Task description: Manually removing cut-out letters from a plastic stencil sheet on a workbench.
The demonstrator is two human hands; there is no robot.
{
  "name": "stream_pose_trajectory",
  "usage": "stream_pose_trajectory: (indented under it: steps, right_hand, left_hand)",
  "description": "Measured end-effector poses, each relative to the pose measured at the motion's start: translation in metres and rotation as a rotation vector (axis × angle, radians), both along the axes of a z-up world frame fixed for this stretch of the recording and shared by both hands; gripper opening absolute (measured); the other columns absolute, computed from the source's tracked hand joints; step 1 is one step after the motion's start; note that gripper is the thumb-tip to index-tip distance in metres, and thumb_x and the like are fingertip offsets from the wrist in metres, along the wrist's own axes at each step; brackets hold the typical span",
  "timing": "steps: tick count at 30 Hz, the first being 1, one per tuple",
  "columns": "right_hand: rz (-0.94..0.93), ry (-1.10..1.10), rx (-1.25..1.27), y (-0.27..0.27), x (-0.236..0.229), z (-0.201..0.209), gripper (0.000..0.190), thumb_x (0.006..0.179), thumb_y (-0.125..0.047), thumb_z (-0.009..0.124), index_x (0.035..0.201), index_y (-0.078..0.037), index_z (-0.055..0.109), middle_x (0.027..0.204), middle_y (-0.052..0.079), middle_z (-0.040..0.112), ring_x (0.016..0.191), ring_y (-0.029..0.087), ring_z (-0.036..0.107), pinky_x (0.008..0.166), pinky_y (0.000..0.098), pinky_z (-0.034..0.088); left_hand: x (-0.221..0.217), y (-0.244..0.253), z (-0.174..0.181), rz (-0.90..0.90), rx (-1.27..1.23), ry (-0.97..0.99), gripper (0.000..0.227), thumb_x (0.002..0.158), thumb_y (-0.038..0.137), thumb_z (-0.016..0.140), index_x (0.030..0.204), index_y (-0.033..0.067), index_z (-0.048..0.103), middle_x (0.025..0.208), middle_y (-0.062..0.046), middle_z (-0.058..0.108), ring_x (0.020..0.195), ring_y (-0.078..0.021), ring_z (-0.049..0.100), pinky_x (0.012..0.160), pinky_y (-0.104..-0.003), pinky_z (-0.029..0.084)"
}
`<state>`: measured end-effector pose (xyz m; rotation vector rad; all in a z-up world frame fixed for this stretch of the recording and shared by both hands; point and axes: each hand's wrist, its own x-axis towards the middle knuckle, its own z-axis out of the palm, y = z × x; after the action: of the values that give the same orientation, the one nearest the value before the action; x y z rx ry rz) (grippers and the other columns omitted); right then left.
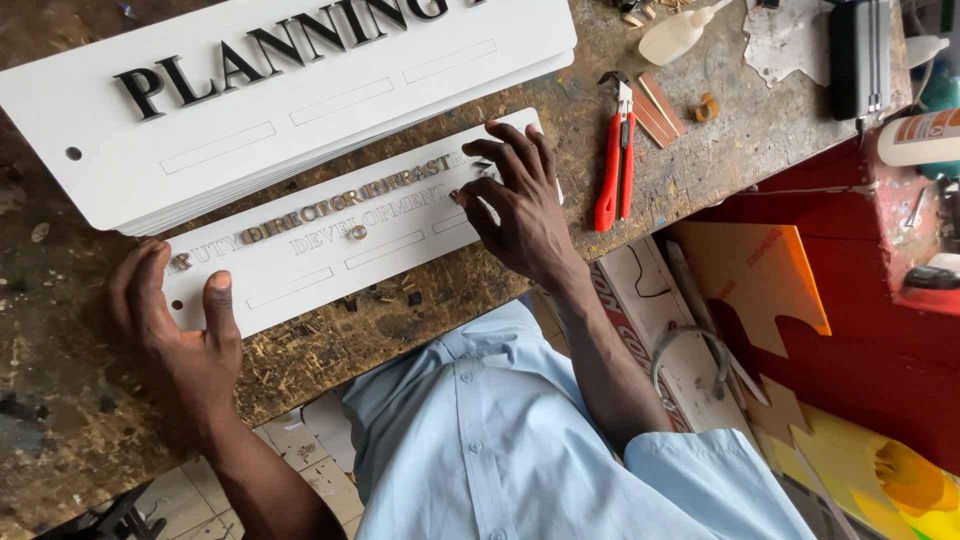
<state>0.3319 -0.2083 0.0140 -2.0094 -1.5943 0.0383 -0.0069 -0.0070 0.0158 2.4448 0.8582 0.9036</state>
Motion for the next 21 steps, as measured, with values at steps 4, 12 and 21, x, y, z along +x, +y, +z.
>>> stream_pose_trajectory:
  steps: [4,12,21]
  right_hand:
    - [-0.006,-0.007,0.015,0.001,0.001,0.002,0.024,0.115,-0.024,0.074,0.1,-0.007,0.081,0.147,0.018,0.068,0.156,0.043,0.048,0.132,0.0666,0.032]
    - [0.015,-0.014,0.01,-0.004,0.004,0.004,0.019,0.114,-0.029,0.077,0.118,-0.011,0.078,0.149,0.017,0.069,0.156,0.042,0.051,0.128,0.0634,0.04]
    - [-0.058,0.009,-0.079,0.001,-0.007,-0.003,0.01,0.112,-0.025,0.075,0.116,-0.016,0.077,0.15,0.013,0.068,0.163,0.039,0.042,0.138,0.0637,0.027]
  left_hand:
    - [-0.001,-0.002,0.0,0.008,-0.004,-0.002,0.049,0.129,0.024,0.068,0.15,-0.0196,0.064,0.152,-0.035,0.06,0.142,-0.05,0.058,0.117,-0.063,0.052]
    - [-0.002,0.0,-0.006,-0.001,-0.049,-0.049,0.047,0.127,0.02,0.07,0.154,-0.0189,0.062,0.154,-0.035,0.057,0.143,-0.0483,0.059,0.119,-0.062,0.056]
    - [-0.004,0.002,-0.01,0.022,-0.016,-0.02,0.052,0.126,0.026,0.07,0.153,-0.0181,0.064,0.153,-0.035,0.06,0.141,-0.049,0.06,0.116,-0.062,0.053]
